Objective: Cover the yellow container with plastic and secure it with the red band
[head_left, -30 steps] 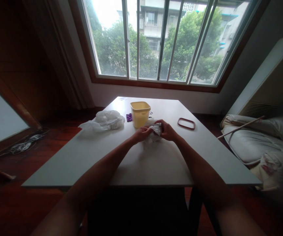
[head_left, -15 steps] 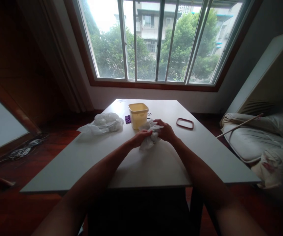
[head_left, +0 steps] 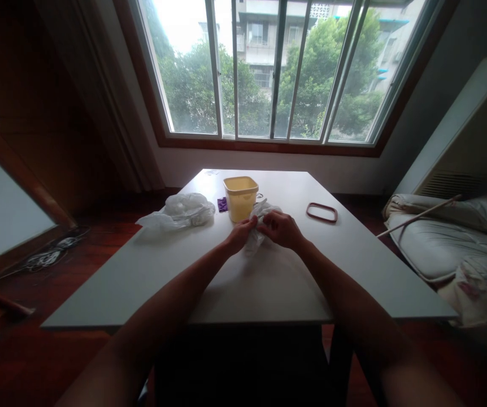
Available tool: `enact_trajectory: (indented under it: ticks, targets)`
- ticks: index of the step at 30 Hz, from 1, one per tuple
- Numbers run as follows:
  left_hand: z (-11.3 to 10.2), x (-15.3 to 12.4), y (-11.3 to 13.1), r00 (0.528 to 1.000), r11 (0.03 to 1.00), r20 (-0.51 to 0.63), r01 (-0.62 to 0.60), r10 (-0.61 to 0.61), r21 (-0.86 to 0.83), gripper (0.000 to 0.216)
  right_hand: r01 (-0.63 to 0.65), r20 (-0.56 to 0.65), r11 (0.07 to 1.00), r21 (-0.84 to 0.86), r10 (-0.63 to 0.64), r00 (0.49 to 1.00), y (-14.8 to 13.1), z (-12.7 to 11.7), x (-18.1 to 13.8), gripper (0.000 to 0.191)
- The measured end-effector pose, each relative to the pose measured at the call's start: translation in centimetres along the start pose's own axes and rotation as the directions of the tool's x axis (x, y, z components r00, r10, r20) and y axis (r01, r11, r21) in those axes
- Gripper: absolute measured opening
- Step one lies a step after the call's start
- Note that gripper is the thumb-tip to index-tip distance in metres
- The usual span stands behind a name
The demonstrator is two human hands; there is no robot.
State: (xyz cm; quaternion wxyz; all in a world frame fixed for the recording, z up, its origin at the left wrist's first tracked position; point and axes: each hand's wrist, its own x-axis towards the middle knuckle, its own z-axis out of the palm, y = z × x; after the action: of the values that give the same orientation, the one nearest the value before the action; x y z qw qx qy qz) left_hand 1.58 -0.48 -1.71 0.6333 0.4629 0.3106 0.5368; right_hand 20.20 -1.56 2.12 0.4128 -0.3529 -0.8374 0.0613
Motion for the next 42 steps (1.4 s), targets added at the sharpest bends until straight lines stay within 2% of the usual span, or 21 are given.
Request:
enact_trajectory:
  ticks: [3,7,13,15,19,21,24,32,37,42]
  targets:
    - [-0.1,0.0,-0.2,1.0,0.999,0.02,0.004,-0.005,0.039,0.051,-0.01,0.067,0.998,-0.054,0.013,0.998,0.1,0.0,0.0,0.031]
    - [0.0,-0.1,-0.2,0.999,0.993,0.054,-0.003,-0.004,0.121,0.055,0.026,0.098,0.985,-0.172,-0.009,0.995,0.4,-0.4,0.0,0.022]
    - [0.1,-0.3,0.7,0.986,0.928,0.13,-0.146,0.107,0.343,0.052,0.059,0.143,0.954,-0.295,-0.016,0.99,0.3,-0.8,0.1,0.03]
    - [-0.1,-0.4,1.3,0.972,0.862,0.148,-0.229,0.181,0.452,0.047,0.055,0.148,0.951,-0.305,-0.01,0.989,0.3,-1.0,0.1,0.033]
    - [-0.5,-0.4,2.4,0.93,0.653,0.169,-0.351,0.327,0.671,0.038,0.032,0.121,0.963,-0.269,0.001,0.993,0.4,-1.3,0.0,0.037]
    - [-0.7,-0.4,2.7,0.911,0.572,0.183,-0.378,0.369,0.728,0.036,0.014,0.092,0.97,-0.242,0.009,0.996,0.5,-1.4,0.0,0.039]
    - [-1.0,-0.3,2.8,0.888,0.504,0.202,-0.407,0.412,0.761,0.037,-0.029,0.041,0.975,-0.222,0.039,0.998,0.6,-1.6,0.0,0.041]
    - [-1.6,-0.1,2.9,0.881,0.502,0.176,-0.404,0.44,0.765,0.042,-0.135,-0.106,0.965,-0.223,0.114,0.988,1.1,-2.6,0.1,0.042]
    - [-1.4,-0.5,3.2,0.892,0.511,0.141,-0.369,0.43,0.776,0.043,-0.208,-0.195,0.95,-0.231,0.164,0.967,1.4,-2.5,0.1,0.042]
    - [-2.1,-0.1,3.6,0.88,0.506,0.11,-0.363,0.462,0.783,0.042,-0.267,-0.274,0.937,-0.225,0.202,0.94,2.5,-2.6,0.2,0.04]
